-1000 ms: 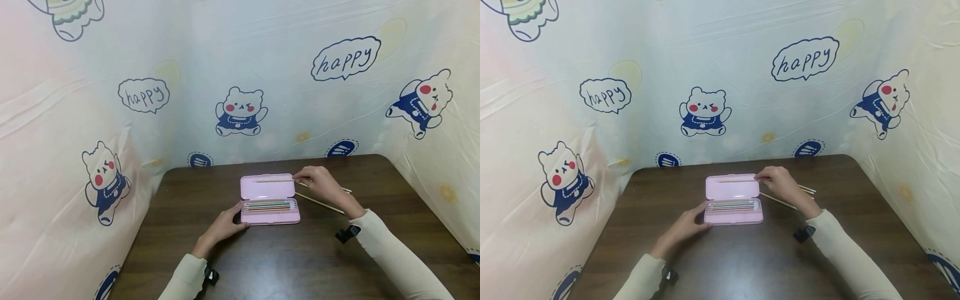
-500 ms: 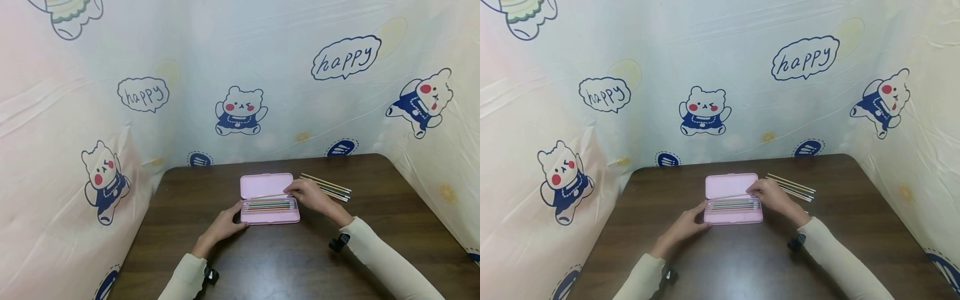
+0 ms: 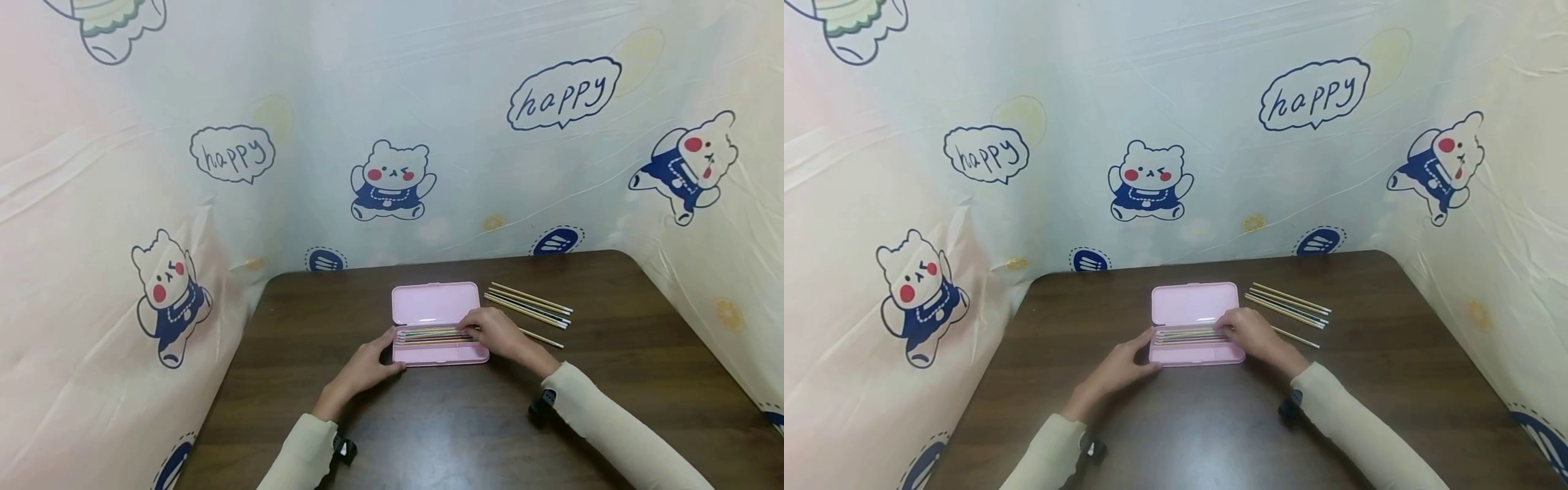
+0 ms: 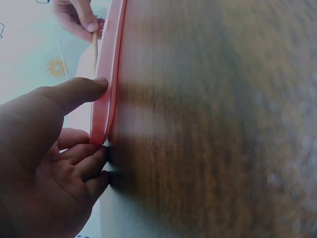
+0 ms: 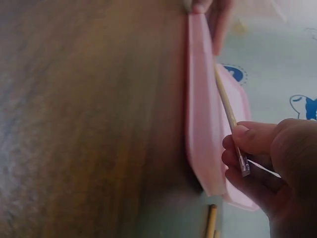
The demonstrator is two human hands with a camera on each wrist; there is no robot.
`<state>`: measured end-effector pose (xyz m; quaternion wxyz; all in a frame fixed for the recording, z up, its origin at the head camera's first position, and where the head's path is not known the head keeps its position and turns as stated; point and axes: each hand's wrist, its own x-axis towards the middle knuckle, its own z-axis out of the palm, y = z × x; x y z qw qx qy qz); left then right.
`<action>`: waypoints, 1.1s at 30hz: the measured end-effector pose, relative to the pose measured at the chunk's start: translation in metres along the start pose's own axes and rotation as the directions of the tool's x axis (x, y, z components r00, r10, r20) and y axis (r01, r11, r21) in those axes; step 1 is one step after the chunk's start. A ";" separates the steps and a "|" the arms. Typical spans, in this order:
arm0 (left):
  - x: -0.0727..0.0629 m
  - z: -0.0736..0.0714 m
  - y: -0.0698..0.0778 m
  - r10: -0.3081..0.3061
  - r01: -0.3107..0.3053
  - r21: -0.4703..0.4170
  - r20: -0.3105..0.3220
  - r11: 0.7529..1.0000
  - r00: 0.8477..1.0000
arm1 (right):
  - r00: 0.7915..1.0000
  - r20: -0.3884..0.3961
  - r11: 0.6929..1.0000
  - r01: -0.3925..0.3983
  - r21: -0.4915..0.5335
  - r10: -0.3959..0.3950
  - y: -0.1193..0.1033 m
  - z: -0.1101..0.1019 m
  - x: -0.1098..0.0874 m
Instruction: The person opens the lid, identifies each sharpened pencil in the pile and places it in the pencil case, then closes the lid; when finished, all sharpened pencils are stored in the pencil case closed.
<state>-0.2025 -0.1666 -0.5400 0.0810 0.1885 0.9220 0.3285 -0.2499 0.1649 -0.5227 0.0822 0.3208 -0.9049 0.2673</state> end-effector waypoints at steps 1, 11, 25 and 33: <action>0.000 0.000 0.000 0.000 0.000 -0.001 0.000 1.000 1.000 | 1.000 0.002 1.000 0.005 -0.027 -0.005 0.000 0.001 0.000; -0.001 -0.001 0.001 -0.011 0.011 -0.013 0.003 1.000 1.000 | 0.999 0.037 0.996 -0.011 -0.093 0.014 0.000 0.007 -0.001; -0.001 -0.001 0.002 -0.012 0.012 -0.019 0.002 1.000 1.000 | 1.000 0.017 0.998 -0.019 -0.061 0.021 -0.006 -0.020 0.021; -0.002 -0.001 0.002 -0.013 0.013 -0.012 0.009 1.000 1.000 | 0.998 -0.020 0.994 -0.057 -0.099 0.055 -0.005 -0.033 0.052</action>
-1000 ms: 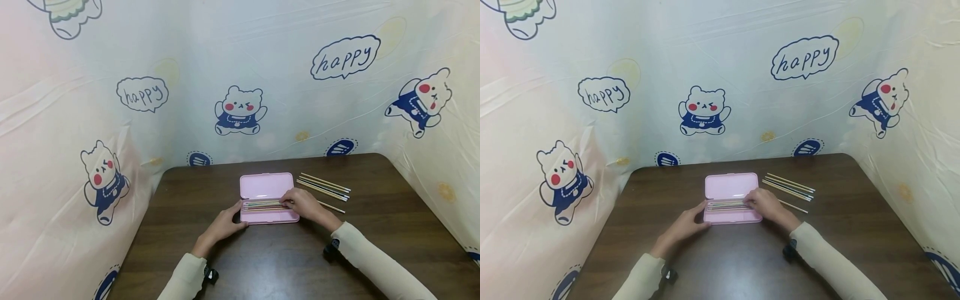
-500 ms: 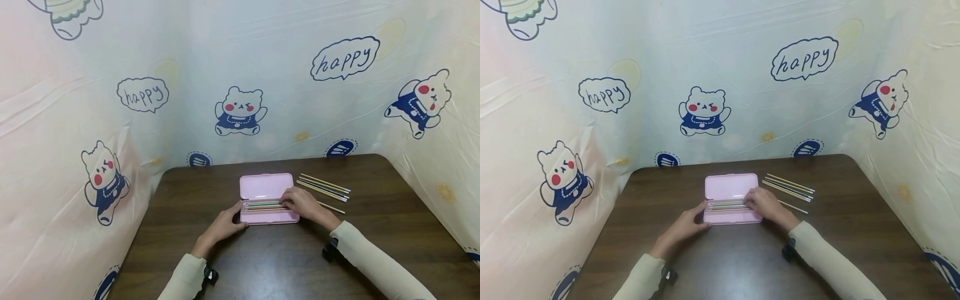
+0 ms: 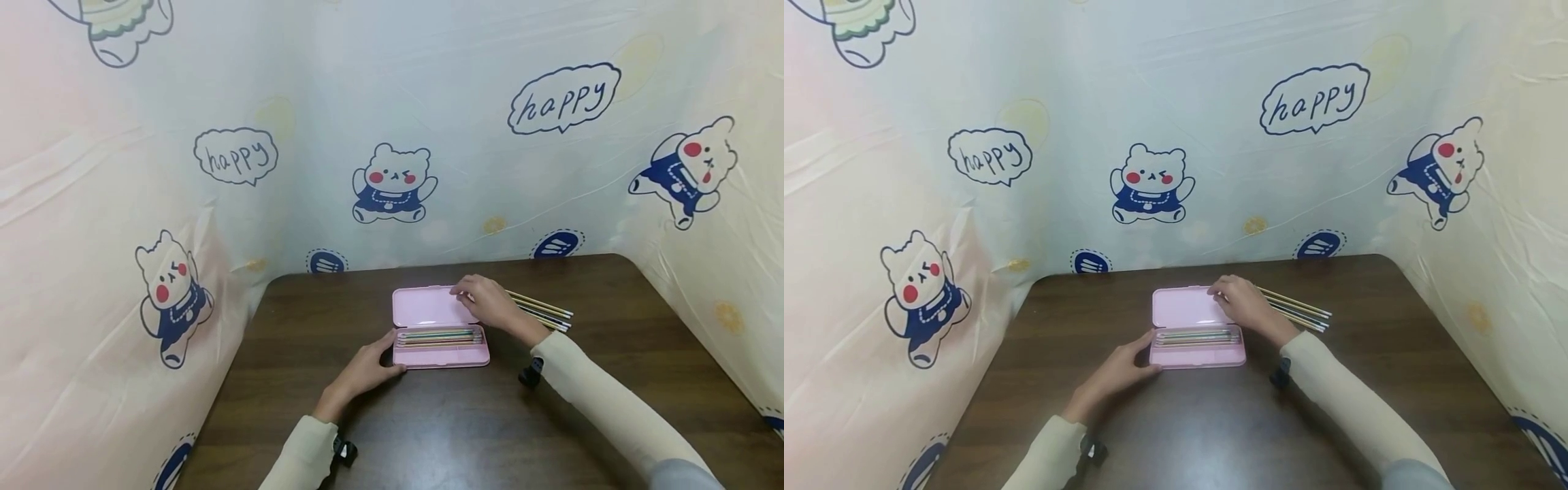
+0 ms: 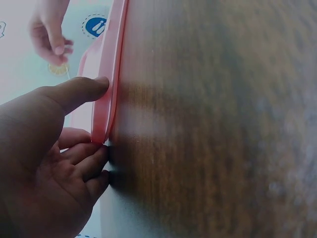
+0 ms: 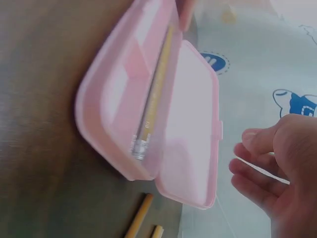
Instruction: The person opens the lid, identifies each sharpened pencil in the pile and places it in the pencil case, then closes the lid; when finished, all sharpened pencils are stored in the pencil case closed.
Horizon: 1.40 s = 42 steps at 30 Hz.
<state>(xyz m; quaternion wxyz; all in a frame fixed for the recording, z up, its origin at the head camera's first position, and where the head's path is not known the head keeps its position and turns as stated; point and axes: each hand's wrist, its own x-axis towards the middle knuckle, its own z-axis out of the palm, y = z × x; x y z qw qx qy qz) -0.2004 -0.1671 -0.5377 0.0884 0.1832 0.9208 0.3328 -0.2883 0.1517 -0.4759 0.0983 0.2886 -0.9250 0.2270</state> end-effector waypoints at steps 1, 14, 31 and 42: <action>0.000 0.000 0.000 0.000 0.000 -0.001 0.000 1.000 1.000 | 1.000 0.003 1.000 -0.005 -0.006 0.005 0.000 0.000 0.003; 0.001 0.001 -0.002 0.004 -0.004 0.000 -0.013 1.000 1.000 | 0.994 0.100 0.998 -0.048 0.027 0.045 0.010 0.022 0.031; 0.002 0.001 -0.002 0.000 0.000 -0.004 -0.021 1.000 1.000 | 0.999 -0.011 0.999 -0.042 0.014 0.043 -0.009 0.014 0.023; 0.003 0.004 0.000 -0.018 0.018 0.001 -0.033 1.000 0.999 | 0.999 -0.028 0.991 0.042 0.130 -0.039 -0.033 0.006 -0.009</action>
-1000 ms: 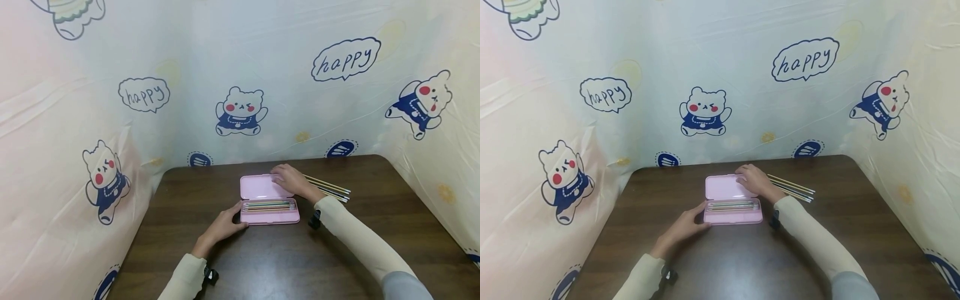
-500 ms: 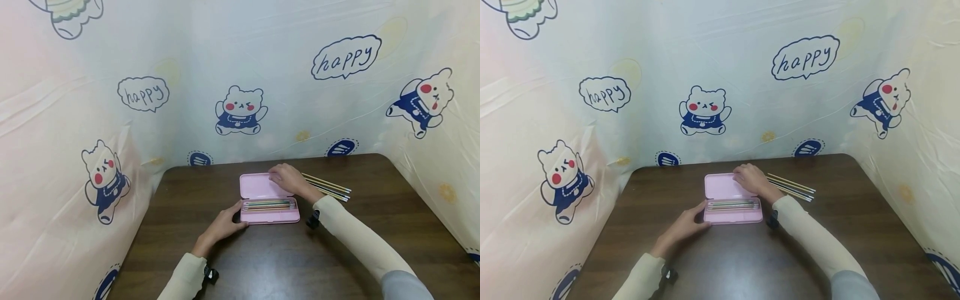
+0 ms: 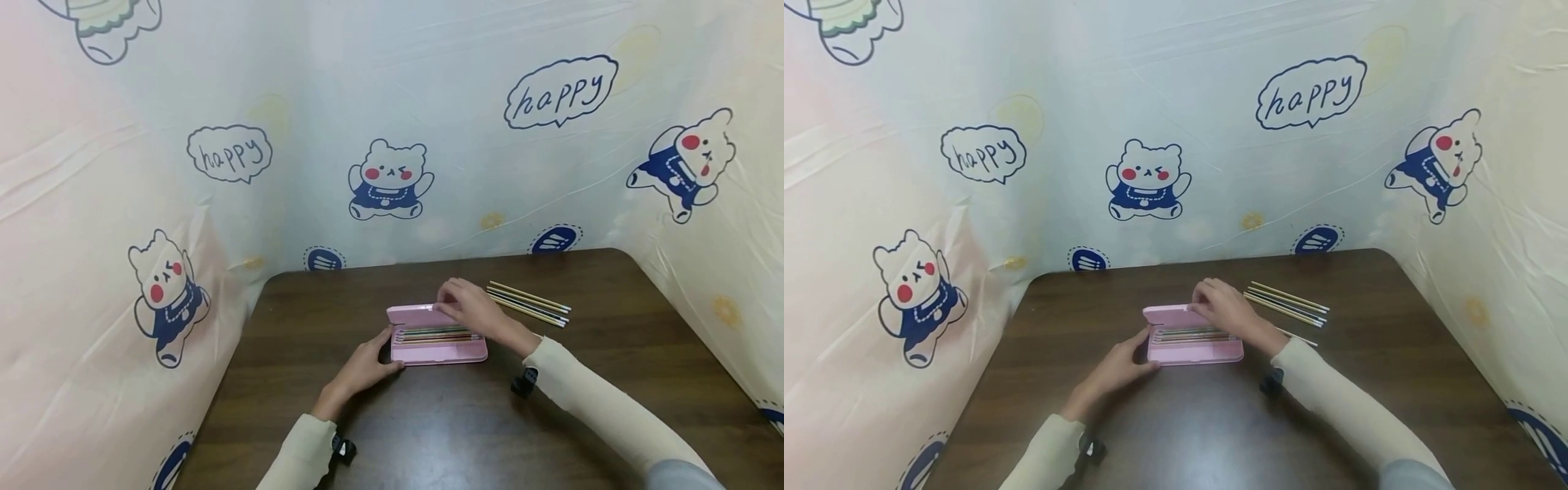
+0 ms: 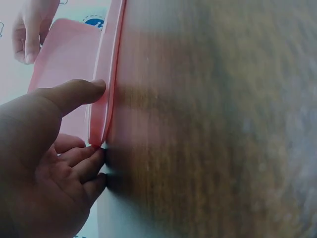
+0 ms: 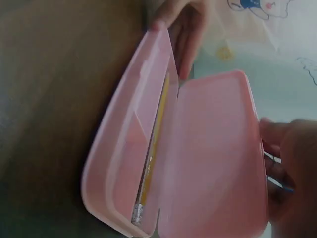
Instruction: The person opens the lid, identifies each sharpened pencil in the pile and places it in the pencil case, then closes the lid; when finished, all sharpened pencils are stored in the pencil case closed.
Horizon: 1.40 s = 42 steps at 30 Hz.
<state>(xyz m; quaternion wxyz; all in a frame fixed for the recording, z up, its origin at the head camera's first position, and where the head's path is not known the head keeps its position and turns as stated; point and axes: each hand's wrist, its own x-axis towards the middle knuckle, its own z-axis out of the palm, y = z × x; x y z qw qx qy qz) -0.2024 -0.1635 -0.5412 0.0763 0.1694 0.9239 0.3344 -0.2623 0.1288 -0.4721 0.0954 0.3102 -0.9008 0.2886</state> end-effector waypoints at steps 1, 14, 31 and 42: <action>0.000 0.000 0.000 0.003 -0.003 0.001 -0.004 1.000 1.000 | 1.000 0.017 1.000 0.018 0.017 -0.019 -0.002 0.001 -0.003; 0.001 0.001 -0.003 -0.039 0.039 0.010 -0.004 0.999 0.999 | 0.899 0.361 0.968 0.243 0.056 -0.247 -0.010 0.029 -0.044; 0.000 0.003 0.001 -0.047 0.047 0.025 0.016 0.999 0.999 | 0.881 0.380 0.952 0.306 -0.002 -0.282 -0.003 0.050 -0.065; 0.001 0.000 0.001 -0.047 0.047 0.025 0.016 0.999 0.999 | 0.847 0.351 0.886 0.455 -0.087 -0.400 0.004 0.052 -0.066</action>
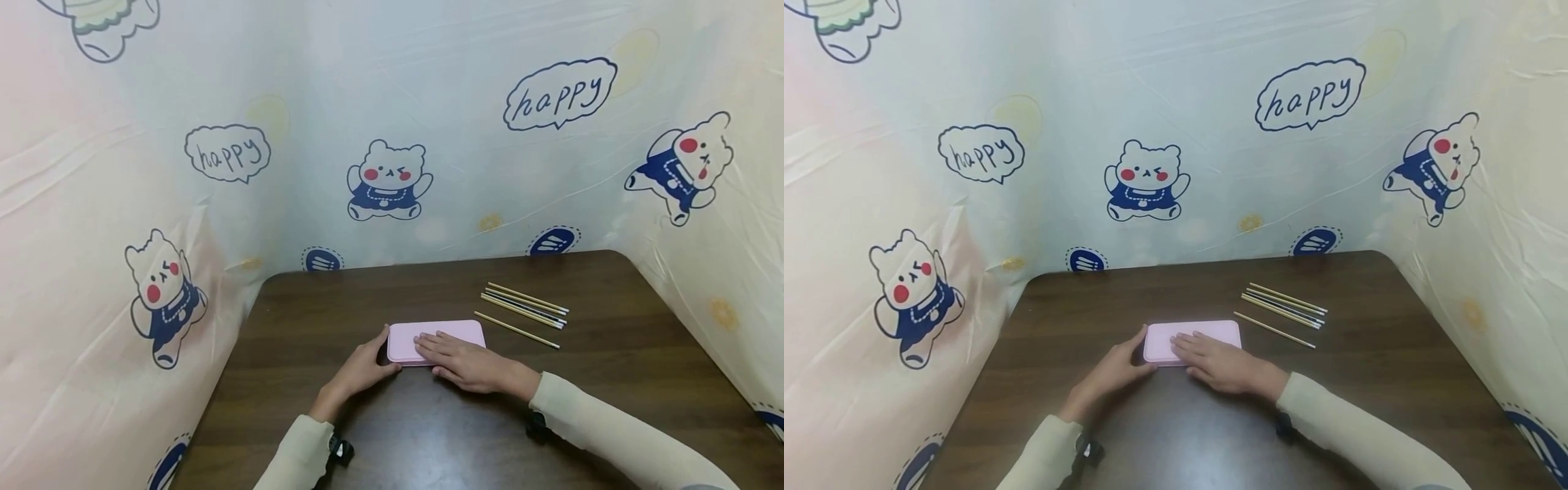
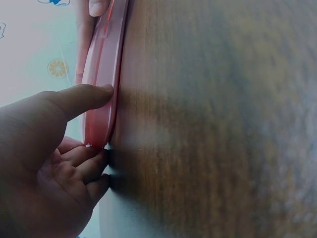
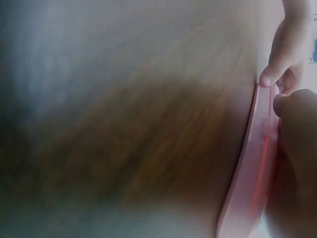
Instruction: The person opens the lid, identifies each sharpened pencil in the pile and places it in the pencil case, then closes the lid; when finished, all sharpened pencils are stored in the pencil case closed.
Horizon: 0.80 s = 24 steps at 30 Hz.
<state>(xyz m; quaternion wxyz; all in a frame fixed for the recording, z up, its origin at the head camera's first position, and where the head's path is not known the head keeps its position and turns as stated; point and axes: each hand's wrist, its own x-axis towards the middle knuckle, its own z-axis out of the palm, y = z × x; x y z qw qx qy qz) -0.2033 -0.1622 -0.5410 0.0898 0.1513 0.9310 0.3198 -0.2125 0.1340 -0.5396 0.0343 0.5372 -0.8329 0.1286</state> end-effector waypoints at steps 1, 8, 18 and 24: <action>-0.001 0.000 0.000 0.000 0.000 0.001 -0.001 1.000 1.000 | 1.000 0.006 1.000 0.005 -0.007 -0.005 0.000 0.001 0.000; -0.005 -0.004 -0.001 0.005 -0.005 0.009 -0.002 1.000 1.000 | 1.000 0.026 1.000 0.009 0.007 -0.009 -0.002 -0.002 0.003; -0.003 0.000 0.000 0.006 -0.007 0.014 0.018 1.000 1.000 | 0.997 -0.007 0.989 -0.075 0.128 0.077 -0.006 -0.010 0.002; -0.004 -0.010 0.001 0.012 -0.012 -0.013 0.015 1.000 1.000 | 0.949 -0.230 0.973 -0.189 0.135 0.217 0.005 -0.041 -0.009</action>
